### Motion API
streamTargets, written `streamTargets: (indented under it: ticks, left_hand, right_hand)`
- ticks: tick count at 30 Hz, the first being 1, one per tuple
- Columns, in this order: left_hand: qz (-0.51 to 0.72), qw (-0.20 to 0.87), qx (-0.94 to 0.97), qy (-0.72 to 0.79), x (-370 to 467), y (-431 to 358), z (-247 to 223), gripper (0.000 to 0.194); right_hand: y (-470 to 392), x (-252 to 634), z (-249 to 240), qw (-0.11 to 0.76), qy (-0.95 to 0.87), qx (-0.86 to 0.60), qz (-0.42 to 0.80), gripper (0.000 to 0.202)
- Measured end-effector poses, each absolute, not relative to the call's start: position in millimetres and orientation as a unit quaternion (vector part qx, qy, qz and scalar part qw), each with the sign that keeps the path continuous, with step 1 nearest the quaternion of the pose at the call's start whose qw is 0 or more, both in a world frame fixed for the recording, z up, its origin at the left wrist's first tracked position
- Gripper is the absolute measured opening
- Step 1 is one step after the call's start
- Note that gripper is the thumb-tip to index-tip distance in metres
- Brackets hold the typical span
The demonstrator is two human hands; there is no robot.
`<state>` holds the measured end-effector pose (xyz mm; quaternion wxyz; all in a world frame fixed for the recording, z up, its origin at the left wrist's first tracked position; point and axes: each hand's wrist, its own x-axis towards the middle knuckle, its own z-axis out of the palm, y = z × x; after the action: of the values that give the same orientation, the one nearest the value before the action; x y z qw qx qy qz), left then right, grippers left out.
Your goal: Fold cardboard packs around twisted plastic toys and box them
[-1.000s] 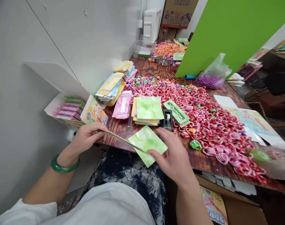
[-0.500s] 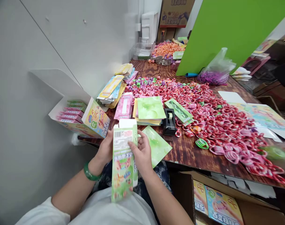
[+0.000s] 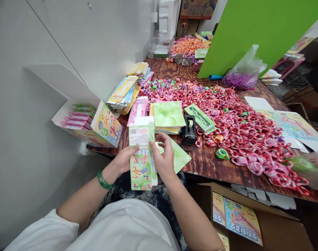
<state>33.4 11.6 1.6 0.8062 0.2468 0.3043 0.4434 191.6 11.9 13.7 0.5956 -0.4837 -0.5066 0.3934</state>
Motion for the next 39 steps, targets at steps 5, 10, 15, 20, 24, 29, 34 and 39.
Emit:
streamTargets:
  ticks: [5, 10, 15, 20, 24, 29, 34, 39]
  left_hand:
    - [0.658, 0.579, 0.327, 0.354, 30.6, 18.2, 9.9, 0.048]
    - [0.428, 0.436, 0.748, 0.258, 16.8, 9.5, 13.4, 0.029]
    - [0.341, 0.241, 0.826, 0.379, 4.3, 21.5, 8.6, 0.040]
    - [0.378, 0.501, 0.614, 0.479, -0.2, 25.2, -2.1, 0.057]
    - [0.356, 0.280, 0.699, 0.554, 16.9, 1.8, -0.8, 0.100]
    - [0.285, 0.013, 0.711, 0.643, 40.3, -12.1, -8.3, 0.115]
    - [0.217, -0.067, 0.729, 0.645, 35.0, -6.7, -9.8, 0.091]
    - [0.205, -0.116, 0.775, 0.586, 29.1, -4.3, -11.7, 0.075]
  right_hand:
    - [12.7, 214.4, 2.5, 0.531, -0.426, -0.573, 0.456, 0.052]
    - [12.4, 214.6, -3.9, 0.386, -0.302, -0.458, 0.742, 0.054]
    - [33.4, 215.5, 11.2, 0.528, -0.330, -0.441, 0.646, 0.051]
    - [39.2, 211.1, 19.9, 0.605, -0.474, -0.456, 0.449, 0.036]
    - [29.0, 192.7, 12.3, 0.597, -0.554, -0.478, 0.329, 0.028]
    - [18.0, 179.5, 12.2, 0.596, -0.553, -0.490, 0.315, 0.027]
    - [15.6, 192.4, 30.4, 0.463, -0.655, -0.575, 0.162, 0.010]
    - [18.6, 203.6, 32.6, 0.369, -0.681, -0.582, 0.247, 0.015]
